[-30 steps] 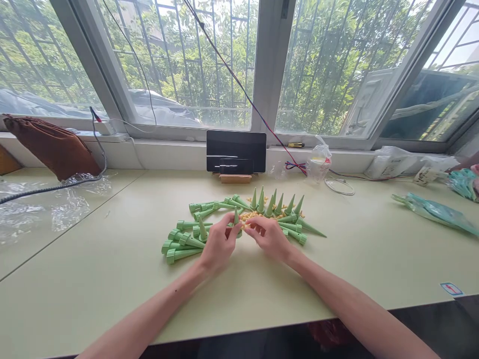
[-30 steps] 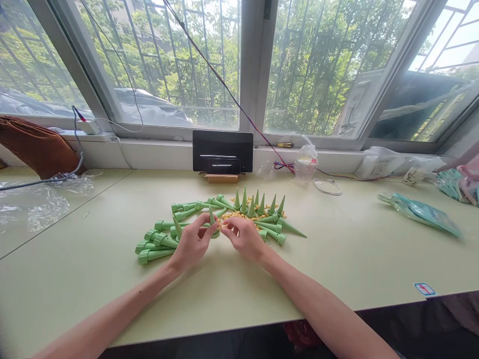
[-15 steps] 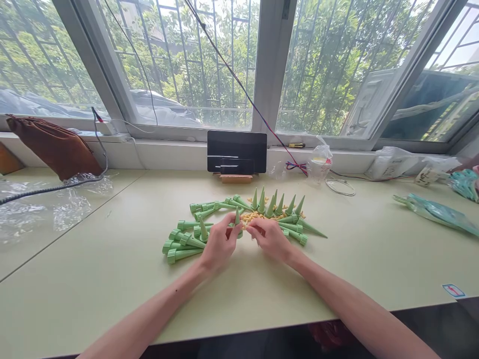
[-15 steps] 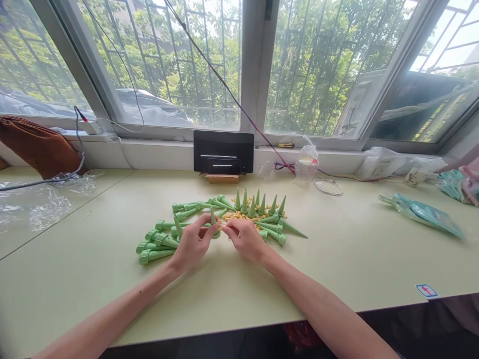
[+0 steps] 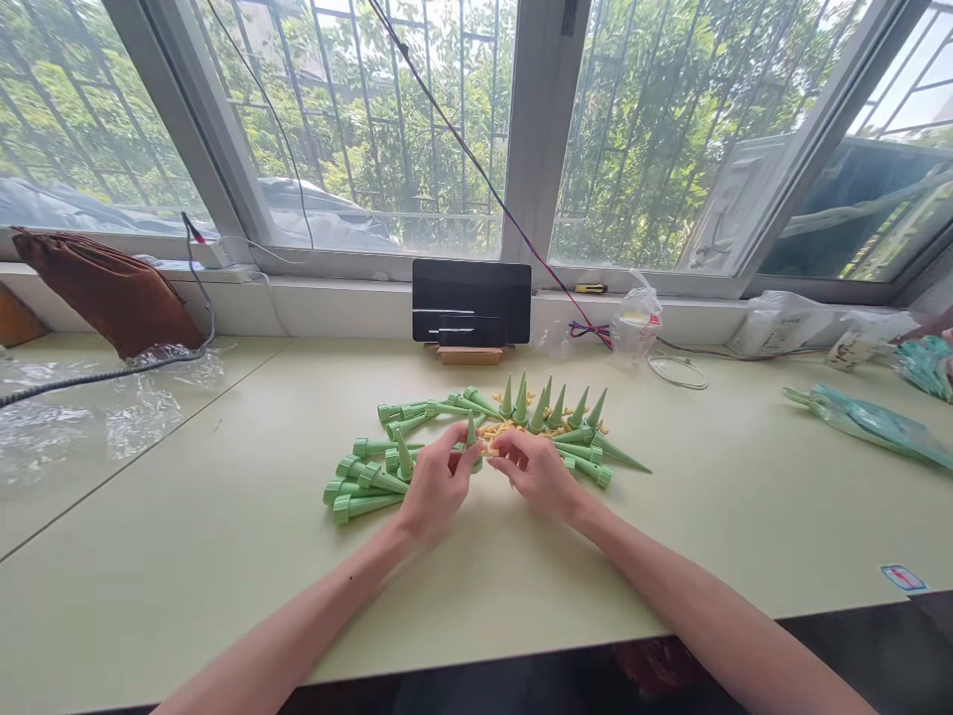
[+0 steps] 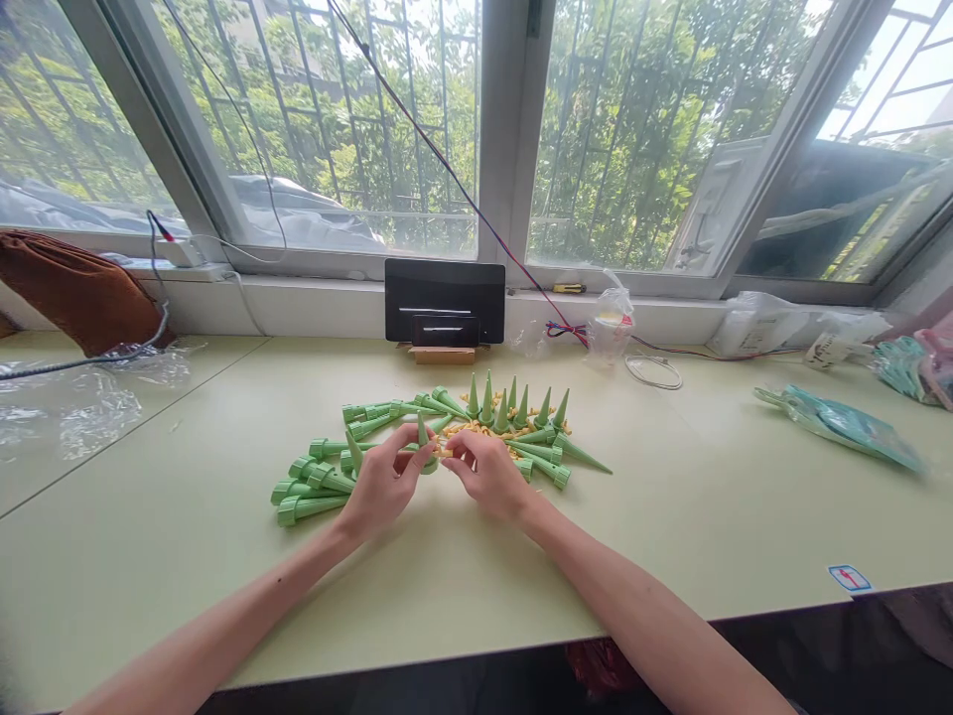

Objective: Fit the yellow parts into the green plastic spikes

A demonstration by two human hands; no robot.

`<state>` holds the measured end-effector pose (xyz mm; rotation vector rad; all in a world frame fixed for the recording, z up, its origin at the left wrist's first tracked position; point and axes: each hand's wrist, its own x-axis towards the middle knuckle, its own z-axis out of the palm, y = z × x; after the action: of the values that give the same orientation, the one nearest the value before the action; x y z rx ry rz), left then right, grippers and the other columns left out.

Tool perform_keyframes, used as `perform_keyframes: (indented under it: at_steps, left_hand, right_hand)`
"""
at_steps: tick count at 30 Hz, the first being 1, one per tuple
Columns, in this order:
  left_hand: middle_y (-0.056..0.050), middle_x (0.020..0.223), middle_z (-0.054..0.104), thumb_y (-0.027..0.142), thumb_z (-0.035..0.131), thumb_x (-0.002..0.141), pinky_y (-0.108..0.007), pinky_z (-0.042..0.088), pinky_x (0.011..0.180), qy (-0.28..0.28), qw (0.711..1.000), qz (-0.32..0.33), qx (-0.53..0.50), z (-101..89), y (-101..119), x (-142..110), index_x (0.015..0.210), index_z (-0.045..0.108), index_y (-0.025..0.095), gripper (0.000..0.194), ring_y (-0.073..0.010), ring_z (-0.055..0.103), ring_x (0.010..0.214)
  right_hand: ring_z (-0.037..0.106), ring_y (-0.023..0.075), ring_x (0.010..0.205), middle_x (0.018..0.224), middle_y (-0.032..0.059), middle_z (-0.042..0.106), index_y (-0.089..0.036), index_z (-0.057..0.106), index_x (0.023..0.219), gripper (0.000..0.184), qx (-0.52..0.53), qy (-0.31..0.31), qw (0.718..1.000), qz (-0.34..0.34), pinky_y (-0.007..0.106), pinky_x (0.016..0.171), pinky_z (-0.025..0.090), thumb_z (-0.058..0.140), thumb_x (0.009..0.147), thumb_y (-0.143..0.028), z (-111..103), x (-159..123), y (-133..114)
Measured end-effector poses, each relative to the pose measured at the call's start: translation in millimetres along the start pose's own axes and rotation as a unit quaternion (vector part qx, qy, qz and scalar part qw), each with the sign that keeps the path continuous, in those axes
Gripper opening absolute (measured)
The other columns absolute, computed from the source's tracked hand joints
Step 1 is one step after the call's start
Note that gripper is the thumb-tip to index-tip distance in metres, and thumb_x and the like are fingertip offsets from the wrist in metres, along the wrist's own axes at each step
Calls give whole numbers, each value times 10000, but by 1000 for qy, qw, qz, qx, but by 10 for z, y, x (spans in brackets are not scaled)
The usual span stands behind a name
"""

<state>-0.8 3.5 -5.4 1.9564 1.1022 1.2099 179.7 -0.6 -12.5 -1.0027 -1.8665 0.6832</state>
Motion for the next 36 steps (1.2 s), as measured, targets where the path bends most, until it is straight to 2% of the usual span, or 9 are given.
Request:
perform_keyframes:
  at_steps: [3,16,18,20,23,27,36]
  left_hand:
    - [-3,846,626,325,509,952,-216,307,454,-4,1000,6,0,0,-1,-4,967,555,196,138,-82,530,508]
    - [-7,748,631,316,541,926,-207,357,440,-3,1000,26,-17,5,-15,-11,947,593,191,137,-107,566,514]
    - [-12,766,638,319,541,926,-208,363,445,-1,1000,23,-14,3,-4,-12,941,592,190,139,-108,572,519]
    - [-17,797,646,323,534,932,-210,368,450,3,1000,19,-7,1,8,-11,942,586,192,142,-108,579,526]
    - [-17,833,645,325,519,943,-211,368,454,9,1000,15,3,-2,16,-6,967,576,194,145,-108,589,538]
    - [-13,806,637,317,522,941,-210,362,449,3,1000,16,2,-4,5,-5,968,579,192,140,-108,583,535]
    - [4,699,596,338,539,932,-206,363,438,-5,999,31,-11,-20,0,-15,946,602,190,162,-98,525,495]
  right_hand:
    - [480,107,508,697,-8,609,-187,597,854,115,-4,-5,1000,4,252,538,399,570,927,-272,4,5,10]
    - [385,104,508,520,-39,453,-190,458,592,421,-20,-18,1000,-14,251,533,327,488,986,-335,-7,9,-11]
    - [405,105,519,562,-30,499,-184,525,643,366,-19,-14,1000,-17,251,536,337,510,977,-333,-6,10,-21]
    - [438,110,536,646,-14,567,-183,605,777,229,-19,-5,1000,-18,251,535,352,554,951,-323,-3,9,-26]
    - [466,117,538,712,-1,608,-187,626,935,126,-17,4,1000,-11,254,524,371,602,912,-308,5,4,-17]
    - [455,113,509,670,-8,596,-187,602,867,123,-10,-5,1000,-1,255,522,378,579,918,-297,8,1,-2]
    - [399,114,511,571,-32,495,-201,483,687,269,-17,-24,999,-16,256,536,333,504,945,-275,-12,6,-18]
